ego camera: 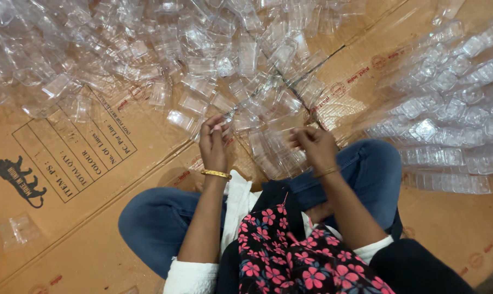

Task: The person sits on the floor surrounded by loose clear plastic boxes and stacks them one at a time into a tall vertical stack, picking each box from the pile and aligning it on top of the stack by hand.

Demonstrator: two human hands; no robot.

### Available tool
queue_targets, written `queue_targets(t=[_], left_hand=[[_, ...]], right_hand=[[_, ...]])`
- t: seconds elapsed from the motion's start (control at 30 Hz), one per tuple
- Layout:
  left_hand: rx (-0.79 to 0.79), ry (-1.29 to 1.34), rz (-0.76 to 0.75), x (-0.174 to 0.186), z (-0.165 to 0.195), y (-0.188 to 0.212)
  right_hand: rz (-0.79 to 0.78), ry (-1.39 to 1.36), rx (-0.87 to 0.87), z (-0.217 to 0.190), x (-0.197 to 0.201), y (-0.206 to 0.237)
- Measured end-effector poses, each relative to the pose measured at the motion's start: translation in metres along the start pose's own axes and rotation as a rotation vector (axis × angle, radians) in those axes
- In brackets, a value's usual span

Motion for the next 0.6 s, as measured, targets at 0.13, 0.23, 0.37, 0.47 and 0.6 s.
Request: queue_targets(t=[0.13,0.23,0.37,0.47,0.6], left_hand=[[0.005,-0.020,0.011,-0.002,0.002,0.001],[0.031,-0.038,0.066,0.003,0.003,0.003],[0.039,-0.034,0.083,0.007,-0.002,-0.001],[0.062,-0.031,0.095,0.009,-0.008,-0.004],[0.190,-0.182,-0.178,0.002,-0.013,0.001]], right_hand=[[-0.002,-0.419,-0.124,0.012,-0.057,-0.003],[-0.002,-0.539,-0.129,0.015,-0.094,-0.021],[-0.013,-0.717,-0.235,0.018,-0.104,-0.045],[-0.135,-0.959,-0.379,0.021,-0.089,-0.041],[-0.467,-0.621,-0.230,0.002,-0.071,-0.017]])
Point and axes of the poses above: each hand's wrist, its own y-axis away from the middle knuckle, its own x-axis out of the back of the hand, z = x × y, the point moved 3 cm from there along -y, towards the middle knuckle, and after that the axes turned 9 degrees about y, right-handed, at the moved point
